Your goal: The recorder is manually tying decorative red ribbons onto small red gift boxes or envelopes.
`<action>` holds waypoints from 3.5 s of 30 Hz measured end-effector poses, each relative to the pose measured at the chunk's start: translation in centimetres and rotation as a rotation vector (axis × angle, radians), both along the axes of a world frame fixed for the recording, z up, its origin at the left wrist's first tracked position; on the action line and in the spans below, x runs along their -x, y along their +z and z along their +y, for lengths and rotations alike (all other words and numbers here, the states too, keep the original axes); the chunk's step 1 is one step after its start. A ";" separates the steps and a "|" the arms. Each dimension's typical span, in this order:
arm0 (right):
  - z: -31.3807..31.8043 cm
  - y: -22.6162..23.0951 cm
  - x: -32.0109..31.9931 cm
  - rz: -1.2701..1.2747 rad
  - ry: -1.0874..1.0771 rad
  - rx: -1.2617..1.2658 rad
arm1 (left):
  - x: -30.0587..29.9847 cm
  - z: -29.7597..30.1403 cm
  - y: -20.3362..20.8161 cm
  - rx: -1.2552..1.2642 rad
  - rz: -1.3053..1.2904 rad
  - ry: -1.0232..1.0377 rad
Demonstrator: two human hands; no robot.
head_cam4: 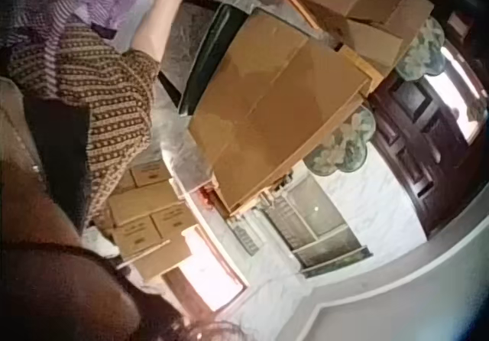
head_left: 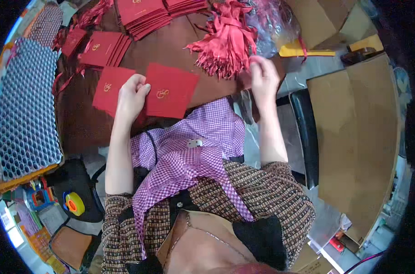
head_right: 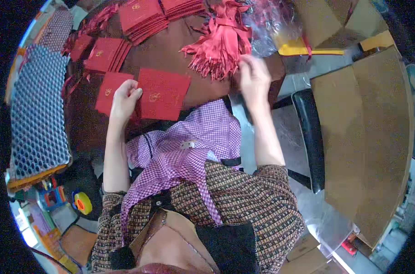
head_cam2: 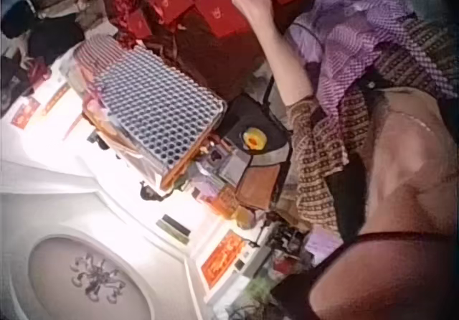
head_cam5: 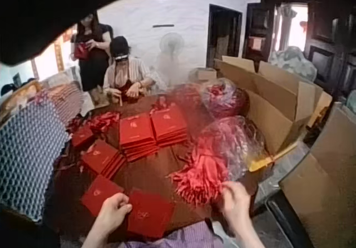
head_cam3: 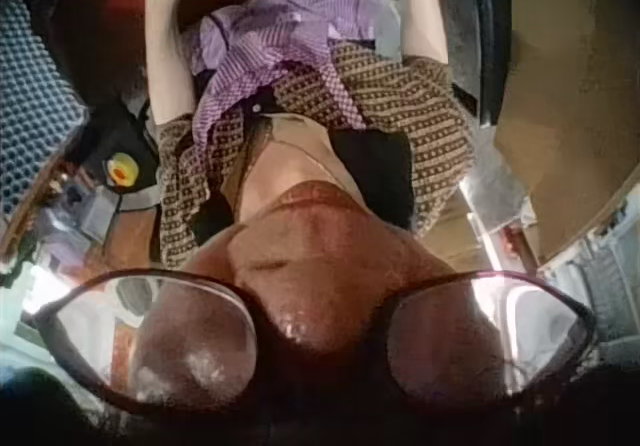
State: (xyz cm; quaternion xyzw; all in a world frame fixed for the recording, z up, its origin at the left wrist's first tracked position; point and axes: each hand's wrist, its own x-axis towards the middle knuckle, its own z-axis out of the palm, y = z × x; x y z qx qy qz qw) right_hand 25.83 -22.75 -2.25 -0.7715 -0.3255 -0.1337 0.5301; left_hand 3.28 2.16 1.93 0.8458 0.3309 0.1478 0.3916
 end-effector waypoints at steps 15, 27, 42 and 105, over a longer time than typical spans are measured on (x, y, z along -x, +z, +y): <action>7.3 5.2 -11.3 -0.256 0.143 0.358 | -3.7 2.7 -9.2 0.288 -0.135 -0.007; 13.9 9.3 -10.1 -0.304 0.145 0.411 | -3.2 2.0 -8.9 0.205 -0.103 0.098; 8.4 7.8 -6.5 -0.126 0.502 0.758 | -3.8 2.8 -10.1 0.173 -0.048 0.067; 17.1 -1.4 7.4 0.024 0.525 0.217 | -2.4 1.5 -7.7 0.884 -0.473 0.052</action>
